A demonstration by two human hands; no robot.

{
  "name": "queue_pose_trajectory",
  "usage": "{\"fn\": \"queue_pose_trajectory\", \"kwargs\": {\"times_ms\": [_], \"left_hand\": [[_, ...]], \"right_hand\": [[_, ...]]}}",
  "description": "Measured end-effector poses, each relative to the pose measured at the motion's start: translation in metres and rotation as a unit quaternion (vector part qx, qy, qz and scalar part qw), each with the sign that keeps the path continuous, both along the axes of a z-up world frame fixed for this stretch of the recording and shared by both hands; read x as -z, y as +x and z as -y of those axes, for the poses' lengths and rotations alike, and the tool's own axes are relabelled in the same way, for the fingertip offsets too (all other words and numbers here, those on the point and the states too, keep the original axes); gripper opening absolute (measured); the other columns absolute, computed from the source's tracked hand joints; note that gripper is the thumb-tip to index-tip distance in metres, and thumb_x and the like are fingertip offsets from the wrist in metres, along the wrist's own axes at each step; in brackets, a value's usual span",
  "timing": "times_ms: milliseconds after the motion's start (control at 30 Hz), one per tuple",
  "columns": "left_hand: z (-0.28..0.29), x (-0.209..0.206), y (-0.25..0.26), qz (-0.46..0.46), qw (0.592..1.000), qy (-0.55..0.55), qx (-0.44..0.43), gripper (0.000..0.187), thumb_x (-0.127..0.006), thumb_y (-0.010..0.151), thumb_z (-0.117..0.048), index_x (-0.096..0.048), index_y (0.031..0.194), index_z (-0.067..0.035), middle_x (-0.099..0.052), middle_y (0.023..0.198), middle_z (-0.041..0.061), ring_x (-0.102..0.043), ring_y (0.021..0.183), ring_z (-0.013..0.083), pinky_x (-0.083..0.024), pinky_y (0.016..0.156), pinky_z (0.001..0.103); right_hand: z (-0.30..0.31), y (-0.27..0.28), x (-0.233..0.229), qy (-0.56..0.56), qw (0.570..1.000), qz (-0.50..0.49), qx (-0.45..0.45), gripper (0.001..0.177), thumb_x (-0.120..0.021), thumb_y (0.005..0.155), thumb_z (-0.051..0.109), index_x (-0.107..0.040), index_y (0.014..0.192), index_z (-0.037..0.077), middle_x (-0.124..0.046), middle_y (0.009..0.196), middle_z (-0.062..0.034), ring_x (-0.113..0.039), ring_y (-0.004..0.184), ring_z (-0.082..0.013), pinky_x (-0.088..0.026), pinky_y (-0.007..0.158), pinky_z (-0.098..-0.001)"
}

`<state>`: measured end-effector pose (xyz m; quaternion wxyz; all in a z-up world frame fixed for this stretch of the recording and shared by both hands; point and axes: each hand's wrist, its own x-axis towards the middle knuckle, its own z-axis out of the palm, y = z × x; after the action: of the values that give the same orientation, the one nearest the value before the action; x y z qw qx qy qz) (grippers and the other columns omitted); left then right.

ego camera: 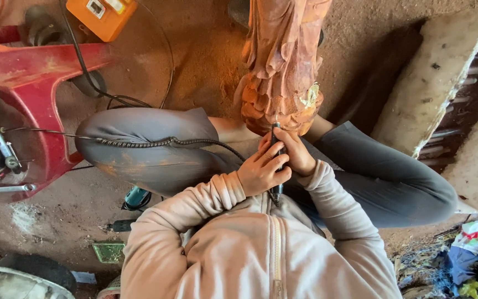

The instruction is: Using a rotary power tool to carve intricate details into a wooden statue.

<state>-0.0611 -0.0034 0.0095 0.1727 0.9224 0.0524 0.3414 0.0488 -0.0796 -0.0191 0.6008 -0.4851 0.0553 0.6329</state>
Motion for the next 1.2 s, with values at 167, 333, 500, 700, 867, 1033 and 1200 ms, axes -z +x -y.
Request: {"fn": "queue_pose_trajectory", "kwargs": {"times_ms": [167, 333, 500, 700, 867, 1033, 1200], "left_hand": [[-0.018, -0.009, 0.000, 0.026, 0.999, -0.015, 0.042, 0.026, -0.048, 0.107, -0.008, -0.055, 0.085, -0.019, -0.065, 0.096, 0.003, -0.072, 0.109, 0.0306, -0.061, 0.093, 0.045], [-0.037, -0.010, -0.018, 0.041, 0.984, -0.126, 0.121, 0.023, -0.044, 0.109, -0.006, -0.054, 0.092, -0.019, -0.065, 0.106, 0.005, -0.066, 0.120, 0.0350, -0.059, 0.094, 0.050], [-0.044, -0.021, -0.020, 0.005, 0.988, -0.093, 0.123, 0.029, -0.049, 0.108, -0.012, -0.062, 0.084, -0.019, -0.067, 0.102, 0.003, -0.069, 0.116, 0.0312, -0.058, 0.098, 0.043], [-0.040, 0.006, -0.024, 0.000, 0.984, -0.111, 0.142, 0.029, -0.049, 0.108, -0.019, -0.065, 0.085, -0.021, -0.068, 0.105, 0.002, -0.068, 0.120, 0.0309, -0.057, 0.101, 0.043], [-0.046, 0.007, -0.023, -0.001, 0.981, -0.118, 0.154, 0.027, -0.052, 0.108, -0.021, -0.066, 0.085, -0.022, -0.068, 0.104, 0.003, -0.068, 0.121, 0.0315, -0.056, 0.101, 0.042], [-0.052, 0.005, -0.021, -0.004, 0.978, -0.124, 0.167, 0.026, -0.054, 0.107, -0.022, -0.066, 0.084, -0.022, -0.068, 0.105, 0.002, -0.067, 0.122, 0.0305, -0.055, 0.102, 0.042], [-0.057, 0.002, -0.025, -0.006, 0.975, -0.134, 0.178, 0.027, -0.052, 0.108, -0.022, -0.066, 0.086, -0.020, -0.068, 0.107, 0.004, -0.065, 0.125, 0.0307, -0.052, 0.106, 0.042]], "right_hand": [[0.007, -0.007, 0.004, 0.046, 0.994, 0.098, 0.012, 0.036, -0.047, 0.110, 0.017, -0.068, 0.093, -0.006, -0.071, 0.085, -0.0213, -0.072, 0.076, -0.0232, -0.058, 0.058, -0.0293], [0.001, -0.017, 0.007, 0.056, 0.996, 0.027, 0.067, 0.029, -0.056, 0.107, 0.017, -0.066, 0.099, -0.009, -0.067, 0.083, -0.0192, -0.066, 0.072, -0.0216, -0.059, 0.063, -0.0353], [-0.009, -0.023, -0.004, 0.055, 0.995, 0.045, 0.066, 0.030, -0.056, 0.106, 0.018, -0.065, 0.090, -0.006, -0.067, 0.082, -0.0210, -0.069, 0.074, -0.0237, -0.059, 0.066, -0.0356], [-0.008, -0.014, -0.007, 0.054, 0.997, 0.023, 0.055, 0.034, -0.046, 0.111, 0.020, -0.064, 0.095, -0.004, -0.067, 0.089, -0.0188, -0.069, 0.082, -0.0234, -0.058, 0.071, -0.0307], [-0.015, -0.017, -0.010, 0.016, 0.998, 0.004, 0.065, 0.033, -0.051, 0.109, 0.022, -0.066, 0.101, -0.007, -0.066, 0.085, -0.0164, -0.070, 0.078, -0.0234, -0.059, 0.067, -0.0321], [-0.017, -0.013, -0.014, 0.004, 0.998, -0.008, 0.060, 0.033, -0.053, 0.108, 0.024, -0.065, 0.100, -0.005, -0.064, 0.082, -0.0132, -0.068, 0.074, -0.0218, -0.059, 0.061, -0.0335], [-0.015, -0.014, -0.008, 0.018, 0.998, -0.011, 0.053, 0.033, -0.054, 0.108, 0.023, -0.065, 0.093, -0.004, -0.063, 0.079, -0.0157, -0.069, 0.073, -0.0255, -0.058, 0.063, -0.0367]]}}
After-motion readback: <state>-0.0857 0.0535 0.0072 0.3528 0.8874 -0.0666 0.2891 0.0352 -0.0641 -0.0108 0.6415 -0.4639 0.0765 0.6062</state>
